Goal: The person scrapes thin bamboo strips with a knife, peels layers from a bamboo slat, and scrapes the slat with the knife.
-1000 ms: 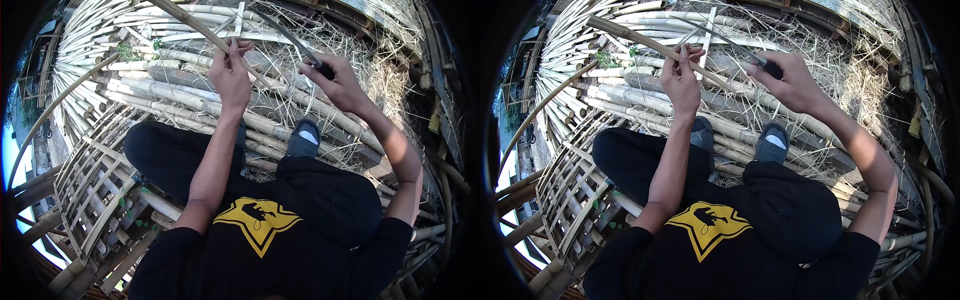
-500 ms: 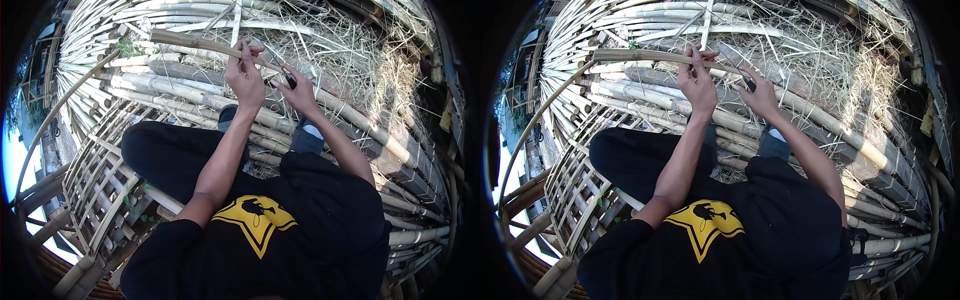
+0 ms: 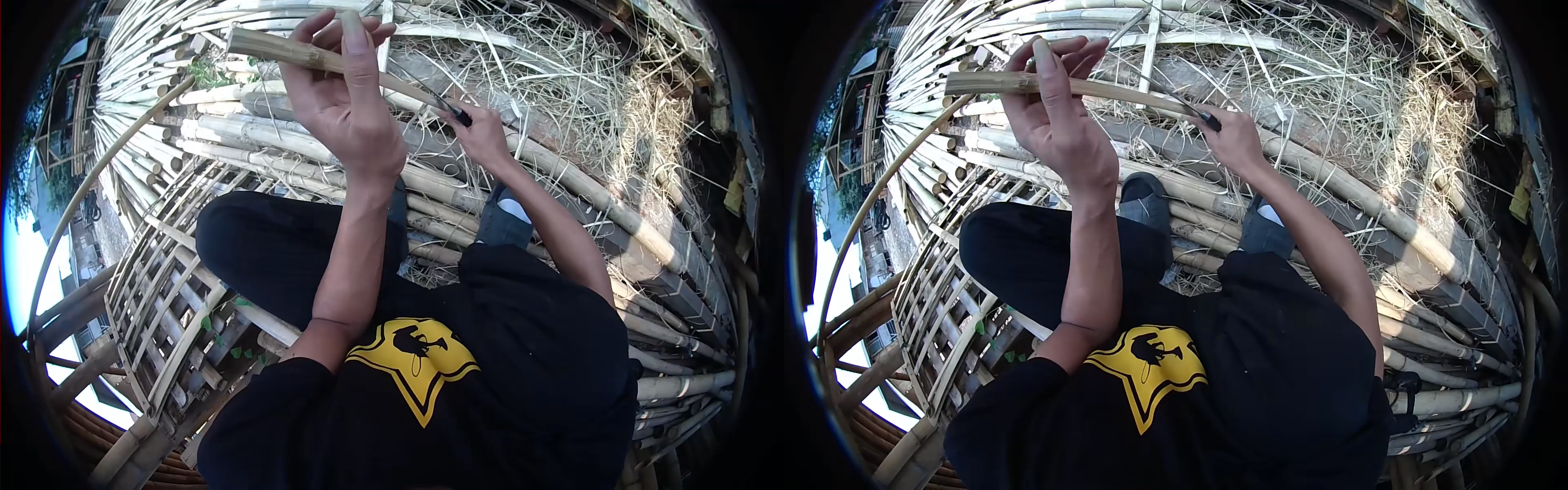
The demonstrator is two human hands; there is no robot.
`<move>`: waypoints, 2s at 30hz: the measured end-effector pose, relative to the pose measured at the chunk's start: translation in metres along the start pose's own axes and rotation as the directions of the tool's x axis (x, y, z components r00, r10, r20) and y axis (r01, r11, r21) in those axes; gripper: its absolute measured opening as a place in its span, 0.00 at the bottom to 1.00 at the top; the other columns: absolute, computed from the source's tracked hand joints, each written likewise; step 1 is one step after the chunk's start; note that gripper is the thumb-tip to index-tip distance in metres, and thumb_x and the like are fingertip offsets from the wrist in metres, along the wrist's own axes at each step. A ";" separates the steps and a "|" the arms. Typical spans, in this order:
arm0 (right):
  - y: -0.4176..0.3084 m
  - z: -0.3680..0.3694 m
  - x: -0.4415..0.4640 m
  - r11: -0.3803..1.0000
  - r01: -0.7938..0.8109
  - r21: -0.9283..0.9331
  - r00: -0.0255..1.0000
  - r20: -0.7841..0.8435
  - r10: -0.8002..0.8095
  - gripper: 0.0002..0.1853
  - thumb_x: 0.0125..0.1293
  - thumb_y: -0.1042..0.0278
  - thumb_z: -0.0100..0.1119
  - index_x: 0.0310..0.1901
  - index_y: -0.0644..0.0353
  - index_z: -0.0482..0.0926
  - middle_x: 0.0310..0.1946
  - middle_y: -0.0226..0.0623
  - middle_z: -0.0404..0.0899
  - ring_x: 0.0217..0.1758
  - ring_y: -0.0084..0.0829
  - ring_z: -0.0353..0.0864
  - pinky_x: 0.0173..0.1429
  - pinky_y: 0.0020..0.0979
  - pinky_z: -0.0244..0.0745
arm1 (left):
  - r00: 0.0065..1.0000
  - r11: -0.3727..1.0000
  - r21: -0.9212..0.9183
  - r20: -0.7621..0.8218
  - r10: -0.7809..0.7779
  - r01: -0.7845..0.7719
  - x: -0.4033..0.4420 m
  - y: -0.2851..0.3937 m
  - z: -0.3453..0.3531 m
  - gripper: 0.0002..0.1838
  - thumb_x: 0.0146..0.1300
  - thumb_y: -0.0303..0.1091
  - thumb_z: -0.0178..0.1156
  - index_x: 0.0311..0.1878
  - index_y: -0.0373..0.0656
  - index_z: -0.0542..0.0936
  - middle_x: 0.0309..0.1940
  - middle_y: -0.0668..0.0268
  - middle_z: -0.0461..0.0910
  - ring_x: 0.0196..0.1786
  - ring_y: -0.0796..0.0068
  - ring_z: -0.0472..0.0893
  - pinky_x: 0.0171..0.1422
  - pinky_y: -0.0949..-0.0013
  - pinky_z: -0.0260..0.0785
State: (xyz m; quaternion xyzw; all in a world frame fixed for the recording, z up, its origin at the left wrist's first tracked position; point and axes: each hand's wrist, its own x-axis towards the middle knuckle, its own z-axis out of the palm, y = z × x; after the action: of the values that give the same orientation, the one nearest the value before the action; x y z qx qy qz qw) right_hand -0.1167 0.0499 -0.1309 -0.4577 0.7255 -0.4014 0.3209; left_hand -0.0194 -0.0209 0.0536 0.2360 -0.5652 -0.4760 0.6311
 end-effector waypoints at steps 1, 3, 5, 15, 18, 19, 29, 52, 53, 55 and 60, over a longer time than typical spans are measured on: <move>-0.001 0.002 -0.004 1.000 -0.008 0.015 1.000 0.011 0.008 0.17 0.64 0.54 0.62 0.49 0.56 0.83 0.18 0.48 0.77 0.17 0.36 0.77 0.26 0.35 0.68 | 1.000 1.000 0.018 0.025 0.007 -0.007 0.006 0.003 -0.008 0.14 0.72 0.37 0.51 0.49 0.35 0.69 0.32 0.59 0.76 0.35 0.69 0.80 0.44 0.66 0.76; -0.007 0.003 -0.007 0.999 -0.005 0.040 1.000 0.029 0.004 0.19 0.63 0.55 0.64 0.51 0.56 0.82 0.21 0.48 0.80 0.19 0.33 0.78 0.29 0.33 0.70 | 1.000 0.999 -0.045 -0.005 -0.020 0.020 0.011 -0.001 -0.012 0.21 0.75 0.49 0.45 0.31 0.41 0.70 0.16 0.67 0.64 0.17 0.76 0.67 0.26 0.69 0.70; -0.016 -0.001 -0.012 0.998 -0.002 0.068 1.000 0.003 0.001 0.18 0.64 0.58 0.63 0.52 0.59 0.80 0.18 0.38 0.74 0.19 0.24 0.71 0.26 0.30 0.65 | 0.996 0.999 -0.039 0.084 0.011 -0.007 0.009 -0.003 -0.019 0.27 0.74 0.55 0.42 0.22 0.47 0.60 0.12 0.74 0.51 0.13 0.83 0.51 0.15 0.75 0.46; 0.009 -0.029 -0.068 0.993 -0.117 -0.030 0.973 -0.202 0.109 0.13 0.72 0.62 0.48 0.46 0.64 0.71 0.21 0.49 0.77 0.26 0.49 0.80 0.31 0.44 0.69 | 0.996 0.993 -0.078 -0.024 0.089 -0.091 -0.005 -0.007 -0.010 0.29 0.71 0.63 0.38 0.23 0.48 0.55 0.11 0.75 0.47 0.12 0.83 0.46 0.16 0.75 0.40; 0.021 -0.023 -0.072 0.978 -0.202 -0.054 0.979 -0.016 0.201 0.12 0.72 0.62 0.48 0.45 0.63 0.69 0.23 0.54 0.77 0.31 0.57 0.80 0.33 0.48 0.69 | 0.992 0.992 -0.027 -0.039 0.121 -0.122 -0.005 -0.009 -0.006 0.29 0.71 0.63 0.37 0.24 0.48 0.56 0.11 0.75 0.48 0.12 0.84 0.47 0.15 0.75 0.42; 0.023 -0.019 -0.073 0.970 -0.236 -0.058 0.972 -0.039 0.234 0.12 0.72 0.62 0.48 0.47 0.60 0.70 0.22 0.54 0.76 0.30 0.56 0.80 0.34 0.48 0.69 | 0.993 0.994 -0.026 -0.040 0.110 -0.111 -0.003 -0.010 -0.007 0.29 0.71 0.63 0.37 0.24 0.48 0.56 0.11 0.75 0.48 0.12 0.84 0.47 0.15 0.75 0.42; -0.004 -0.025 -0.054 0.985 -0.151 -0.078 0.983 -0.115 0.142 0.17 0.72 0.58 0.50 0.50 0.64 0.72 0.22 0.47 0.76 0.25 0.43 0.77 0.34 0.39 0.70 | 0.991 0.991 0.030 0.000 0.131 -0.131 0.004 -0.010 -0.015 0.29 0.71 0.62 0.38 0.23 0.48 0.56 0.10 0.75 0.49 0.11 0.85 0.48 0.14 0.75 0.44; 0.049 -0.021 -0.038 -0.026 -0.826 0.563 0.536 0.799 0.271 0.12 0.76 0.57 0.40 0.39 0.55 0.67 0.17 0.21 0.57 0.12 0.11 0.52 0.14 0.18 0.47 | 0.985 0.985 -0.011 -0.014 0.173 -0.173 0.005 -0.015 -0.013 0.29 0.72 0.61 0.39 0.22 0.48 0.56 0.10 0.75 0.49 0.11 0.86 0.48 0.13 0.75 0.42; 0.041 -0.019 -0.040 0.176 -0.791 0.585 0.599 0.683 0.418 0.13 0.77 0.56 0.40 0.39 0.55 0.67 0.17 0.21 0.58 0.13 0.12 0.53 0.14 0.19 0.49 | 0.984 0.984 -0.011 -0.016 0.177 -0.177 0.005 -0.015 -0.013 0.29 0.72 0.61 0.39 0.22 0.48 0.56 0.10 0.75 0.49 0.11 0.86 0.48 0.13 0.75 0.42; 0.038 -0.012 -0.038 0.790 -0.553 0.266 0.832 0.230 0.505 0.15 0.77 0.55 0.39 0.40 0.58 0.67 0.17 0.25 0.63 0.13 0.16 0.57 0.16 0.24 0.54 | 0.984 0.984 0.007 -0.009 0.180 -0.180 0.005 -0.015 -0.013 0.29 0.72 0.61 0.38 0.22 0.48 0.56 0.10 0.75 0.49 0.11 0.86 0.48 0.13 0.75 0.42; -0.038 -0.035 -0.049 0.993 0.041 0.108 0.989 -0.148 -0.024 0.12 0.74 0.62 0.44 0.39 0.64 0.68 0.17 0.48 0.69 0.17 0.46 0.71 0.24 0.42 0.64 | 0.983 0.983 0.012 0.006 0.183 -0.183 0.003 -0.015 -0.015 0.29 0.72 0.61 0.38 0.22 0.48 0.56 0.09 0.75 0.49 0.10 0.86 0.48 0.13 0.76 0.42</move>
State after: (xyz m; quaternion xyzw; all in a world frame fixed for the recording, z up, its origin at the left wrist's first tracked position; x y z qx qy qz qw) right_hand -0.1118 0.0950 -0.0759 -0.4201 0.7162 -0.4788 0.2850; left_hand -0.0105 -0.0342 0.0388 0.1858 -0.5888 -0.4132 0.6694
